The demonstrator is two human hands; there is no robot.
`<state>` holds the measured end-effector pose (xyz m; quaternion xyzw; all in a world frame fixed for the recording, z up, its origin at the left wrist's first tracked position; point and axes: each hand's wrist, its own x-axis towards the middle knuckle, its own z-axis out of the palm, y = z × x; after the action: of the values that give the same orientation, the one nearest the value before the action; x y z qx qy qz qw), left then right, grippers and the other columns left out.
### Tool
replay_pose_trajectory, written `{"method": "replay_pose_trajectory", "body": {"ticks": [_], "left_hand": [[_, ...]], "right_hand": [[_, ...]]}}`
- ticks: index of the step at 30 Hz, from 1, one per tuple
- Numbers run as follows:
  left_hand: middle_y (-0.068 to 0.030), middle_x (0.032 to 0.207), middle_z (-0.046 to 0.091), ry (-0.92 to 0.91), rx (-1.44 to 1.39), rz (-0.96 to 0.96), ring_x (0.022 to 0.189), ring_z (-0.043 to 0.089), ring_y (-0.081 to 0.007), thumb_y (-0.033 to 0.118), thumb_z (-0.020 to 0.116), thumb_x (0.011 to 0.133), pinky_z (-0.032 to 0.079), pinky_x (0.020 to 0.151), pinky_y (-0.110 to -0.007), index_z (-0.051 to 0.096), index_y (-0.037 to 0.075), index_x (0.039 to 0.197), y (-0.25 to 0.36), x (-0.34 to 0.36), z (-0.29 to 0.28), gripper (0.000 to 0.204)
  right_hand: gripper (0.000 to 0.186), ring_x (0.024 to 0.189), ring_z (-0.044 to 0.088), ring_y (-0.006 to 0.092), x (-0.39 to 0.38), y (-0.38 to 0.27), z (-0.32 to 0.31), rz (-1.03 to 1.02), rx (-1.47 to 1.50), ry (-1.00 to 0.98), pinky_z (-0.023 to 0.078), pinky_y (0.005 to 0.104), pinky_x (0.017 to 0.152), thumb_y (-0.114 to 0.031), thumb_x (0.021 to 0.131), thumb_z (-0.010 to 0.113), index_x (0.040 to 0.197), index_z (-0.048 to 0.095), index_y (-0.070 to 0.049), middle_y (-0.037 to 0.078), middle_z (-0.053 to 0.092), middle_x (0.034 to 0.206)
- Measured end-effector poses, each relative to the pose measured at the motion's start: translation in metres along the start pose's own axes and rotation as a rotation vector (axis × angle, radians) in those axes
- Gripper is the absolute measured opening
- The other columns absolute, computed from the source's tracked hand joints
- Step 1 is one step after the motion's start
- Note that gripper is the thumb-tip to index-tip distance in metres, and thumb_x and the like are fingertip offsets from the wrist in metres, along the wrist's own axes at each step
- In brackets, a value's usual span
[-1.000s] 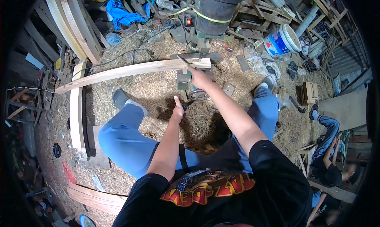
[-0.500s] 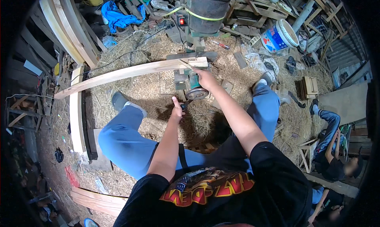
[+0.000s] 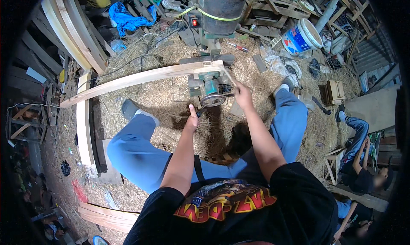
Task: The person operates a powered mortising machine by pulling a lever down to press a spinning bit into a wooden plank, then uses a pencil to mark the wood and clears away wood shavings by hand.
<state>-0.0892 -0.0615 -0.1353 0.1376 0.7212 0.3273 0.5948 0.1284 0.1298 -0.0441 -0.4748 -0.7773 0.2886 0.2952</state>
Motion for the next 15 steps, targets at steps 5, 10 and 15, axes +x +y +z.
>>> {"method": "replay_pose_trajectory", "body": {"ticks": [5, 10, 15], "left_hand": [[-0.009, 0.068, 0.057, 0.116, 0.034, 0.072, 0.066, 0.055, -0.0253, 0.099, 0.0, 0.075, 0.044, 0.065, -0.038, 0.067, -0.008, 0.103, -0.001, -0.004, 0.003, 0.13], [-0.015, 0.08, 0.062, 0.097, 0.062, 0.038, 0.075, 0.059, -0.0274, 0.098, 0.001, 0.076, 0.046, 0.074, -0.038, 0.067, -0.01, 0.107, 0.004, 0.002, 0.004, 0.13], [-0.0185, 0.09, 0.064, 0.075, 0.113, 0.066, 0.08, 0.058, -0.0275, 0.098, 0.003, 0.078, 0.046, 0.079, -0.04, 0.068, -0.007, 0.111, -0.012, 0.016, -0.008, 0.127]], "right_hand": [[0.051, 0.076, 0.065, 0.0217, 0.031, -0.05, 0.016, -0.178, 0.127, -0.288, 0.053, 0.0324, 0.075, 0.0, 0.094, 0.054, 0.139, 0.063, -0.023, 0.017, 0.07, 0.093], [0.044, 0.094, 0.07, 0.0328, 0.069, -0.055, 0.042, -0.283, -0.028, -0.399, 0.055, 0.0391, 0.085, -0.007, 0.097, 0.055, 0.136, 0.065, -0.023, 0.019, 0.071, 0.113], [0.04, 0.085, 0.07, 0.036, 0.039, -0.054, 0.034, -0.107, -0.006, -0.315, 0.055, 0.0404, 0.08, -0.008, 0.098, 0.056, 0.134, 0.066, -0.024, 0.023, 0.071, 0.106]]}}
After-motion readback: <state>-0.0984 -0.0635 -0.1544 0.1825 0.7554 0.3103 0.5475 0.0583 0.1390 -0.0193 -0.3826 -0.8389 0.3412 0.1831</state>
